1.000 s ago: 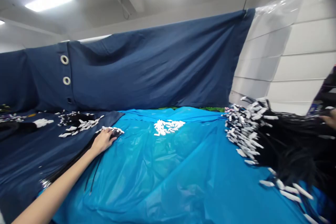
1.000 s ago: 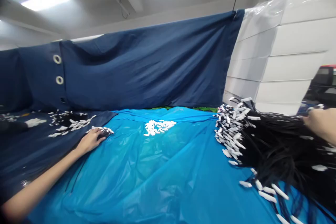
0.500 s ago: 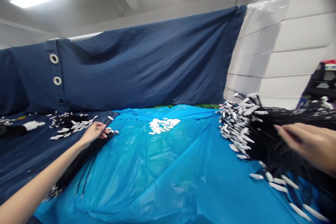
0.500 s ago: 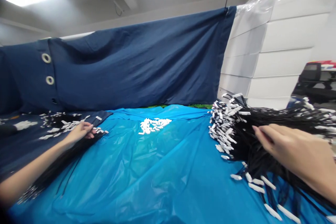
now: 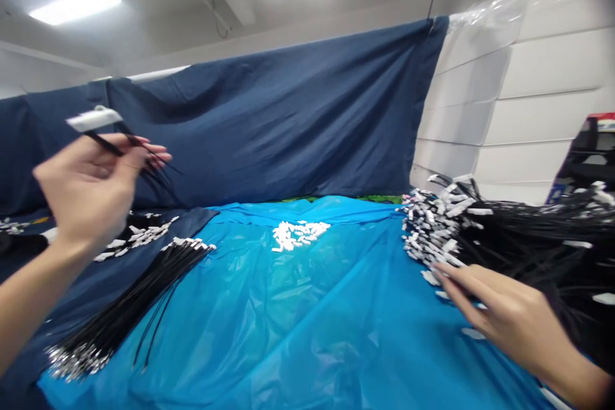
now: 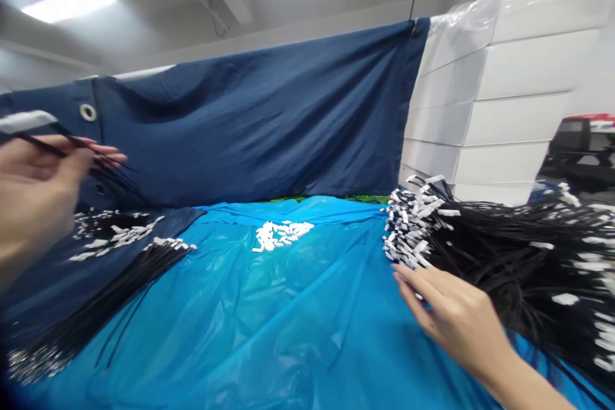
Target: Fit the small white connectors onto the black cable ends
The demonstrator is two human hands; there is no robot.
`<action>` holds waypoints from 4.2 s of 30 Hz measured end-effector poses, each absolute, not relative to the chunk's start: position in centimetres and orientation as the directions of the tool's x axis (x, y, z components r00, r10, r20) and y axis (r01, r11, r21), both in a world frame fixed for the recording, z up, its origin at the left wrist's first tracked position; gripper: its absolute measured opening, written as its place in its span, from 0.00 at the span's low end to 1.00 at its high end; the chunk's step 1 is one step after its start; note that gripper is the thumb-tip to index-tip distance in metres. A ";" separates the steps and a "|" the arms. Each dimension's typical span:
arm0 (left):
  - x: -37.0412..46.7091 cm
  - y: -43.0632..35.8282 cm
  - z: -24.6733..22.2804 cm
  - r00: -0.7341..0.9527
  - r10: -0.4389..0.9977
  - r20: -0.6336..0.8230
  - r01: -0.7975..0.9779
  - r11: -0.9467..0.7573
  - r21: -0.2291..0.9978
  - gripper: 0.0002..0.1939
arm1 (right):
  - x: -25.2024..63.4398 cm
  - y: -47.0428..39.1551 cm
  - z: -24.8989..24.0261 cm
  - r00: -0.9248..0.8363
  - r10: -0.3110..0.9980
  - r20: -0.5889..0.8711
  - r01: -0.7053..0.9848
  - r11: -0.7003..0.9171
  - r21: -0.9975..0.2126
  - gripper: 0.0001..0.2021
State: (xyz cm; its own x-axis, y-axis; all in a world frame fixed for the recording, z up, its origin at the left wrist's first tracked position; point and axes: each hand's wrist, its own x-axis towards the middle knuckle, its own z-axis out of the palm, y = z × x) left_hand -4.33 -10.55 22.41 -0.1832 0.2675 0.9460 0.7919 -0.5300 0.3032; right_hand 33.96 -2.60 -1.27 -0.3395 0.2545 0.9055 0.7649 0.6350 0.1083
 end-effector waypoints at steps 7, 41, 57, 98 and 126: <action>1.8 -8.9 16.3 -0.096 0.867 0.489 0.310 -0.441 0.842 0.13 | 23.7 -7.6 2.0 -0.501 0.692 0.520 0.121 0.650 -0.750 0.21; -7.2 1.0 2.3 0.298 0.870 -0.393 -0.162 0.452 0.877 0.24 | 25.4 -3.1 -4.9 -0.654 0.558 0.510 0.594 0.797 -0.109 0.21; -8.0 1.1 1.4 0.356 0.837 -0.415 0.018 0.438 0.899 0.18 | 15.3 6.3 -0.7 -0.594 0.650 0.474 0.555 0.758 -0.342 0.10; -7.5 1.1 2.2 0.110 0.955 -0.275 0.178 0.253 0.951 0.12 | 7.2 8.7 -1.9 -0.604 0.661 0.444 -0.026 0.541 -0.841 0.11; -8.5 2.0 1.2 0.157 0.978 -0.136 -0.102 0.153 0.983 0.10 | 10.4 6.6 0.6 -0.724 -0.232 0.650 0.163 0.858 0.488 0.10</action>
